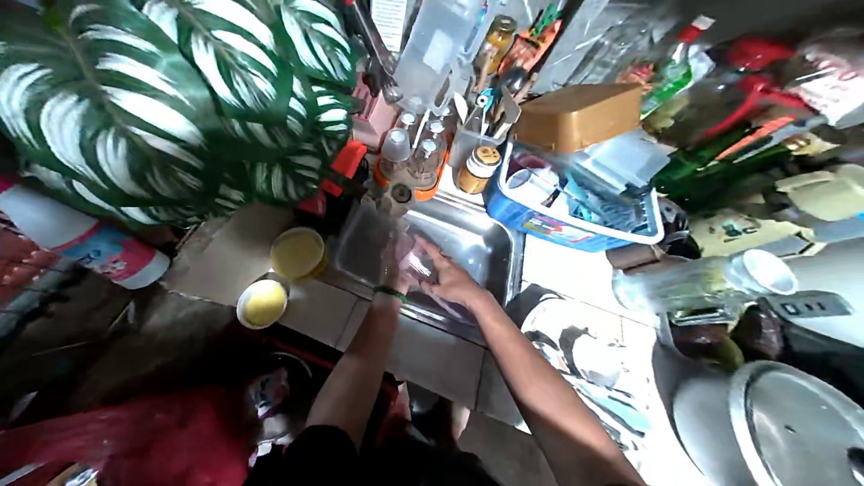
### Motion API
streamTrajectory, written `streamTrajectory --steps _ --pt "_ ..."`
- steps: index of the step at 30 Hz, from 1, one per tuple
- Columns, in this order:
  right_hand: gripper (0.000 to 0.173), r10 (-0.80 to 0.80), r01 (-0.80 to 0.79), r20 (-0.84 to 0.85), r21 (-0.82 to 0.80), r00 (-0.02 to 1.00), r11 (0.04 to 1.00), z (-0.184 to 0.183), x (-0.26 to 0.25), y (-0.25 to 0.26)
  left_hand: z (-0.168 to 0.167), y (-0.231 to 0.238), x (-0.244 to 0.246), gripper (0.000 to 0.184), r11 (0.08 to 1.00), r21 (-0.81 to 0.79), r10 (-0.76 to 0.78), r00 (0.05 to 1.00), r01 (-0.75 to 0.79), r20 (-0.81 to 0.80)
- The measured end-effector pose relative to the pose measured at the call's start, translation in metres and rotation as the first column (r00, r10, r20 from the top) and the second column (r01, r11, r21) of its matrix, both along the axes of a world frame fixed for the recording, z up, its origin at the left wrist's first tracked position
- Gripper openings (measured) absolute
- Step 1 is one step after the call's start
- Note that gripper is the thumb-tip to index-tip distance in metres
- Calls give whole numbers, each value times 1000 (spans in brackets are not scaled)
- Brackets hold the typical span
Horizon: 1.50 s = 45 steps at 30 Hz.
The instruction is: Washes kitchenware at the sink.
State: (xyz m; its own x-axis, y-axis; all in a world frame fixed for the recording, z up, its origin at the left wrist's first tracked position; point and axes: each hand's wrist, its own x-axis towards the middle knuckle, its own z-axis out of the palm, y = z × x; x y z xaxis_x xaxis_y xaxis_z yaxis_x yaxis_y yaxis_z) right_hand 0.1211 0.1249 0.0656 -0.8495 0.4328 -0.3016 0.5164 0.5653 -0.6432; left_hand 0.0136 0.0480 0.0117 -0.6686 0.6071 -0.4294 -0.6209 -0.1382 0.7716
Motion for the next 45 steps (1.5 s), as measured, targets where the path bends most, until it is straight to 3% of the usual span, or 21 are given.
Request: streamTrajectory --steps 5,11,14,16,18,22,26,29,33,36,40,42,45 --pt "103 -96 105 -106 77 990 991 -14 -5 -5 23 -11 -2 40 985 -170 -91 890 15 -448" --pt "91 -210 228 -187 85 960 970 -13 -26 -25 38 -40 -13 49 955 -294 -254 635 45 -729" --pt "86 -272 313 -215 189 938 931 -13 -36 -31 40 -48 -19 28 948 -310 -309 466 76 -829" --pt "85 -284 346 -241 276 928 897 -14 -40 -36 48 -49 -20 23 917 -391 -384 440 80 -812" --pt "84 -283 362 -268 320 921 876 -13 -41 -39 56 -48 -22 24 899 -433 -411 482 72 -774" --pt "88 -222 316 -331 264 917 911 -14 -32 -24 52 -51 -39 29 932 -354 -343 514 81 -786" --pt "103 -186 224 -210 175 960 959 -24 -13 0 46 -57 -56 31 960 -228 -280 591 163 -757" --pt "101 -115 139 -139 176 984 975 -28 8 11 41 -58 -54 28 972 -133 -235 774 194 -588" --pt "95 -69 54 57 234 996 971 5 38 21 20 -47 -36 23 975 -61 -221 947 213 -231" --pt "86 -46 -56 304 319 951 946 48 50 23 0 -33 -13 38 955 -98 -283 959 281 -13" --pt "84 -64 -198 637 332 768 922 105 37 13 -5 -15 15 43 905 -196 -364 925 379 107" --pt "83 -79 -233 685 351 724 907 110 32 9 -4 -11 21 42 895 -230 -367 924 383 112" --pt "80 -75 -192 660 324 747 926 105 30 8 -2 -13 19 40 882 -281 -373 925 379 76"
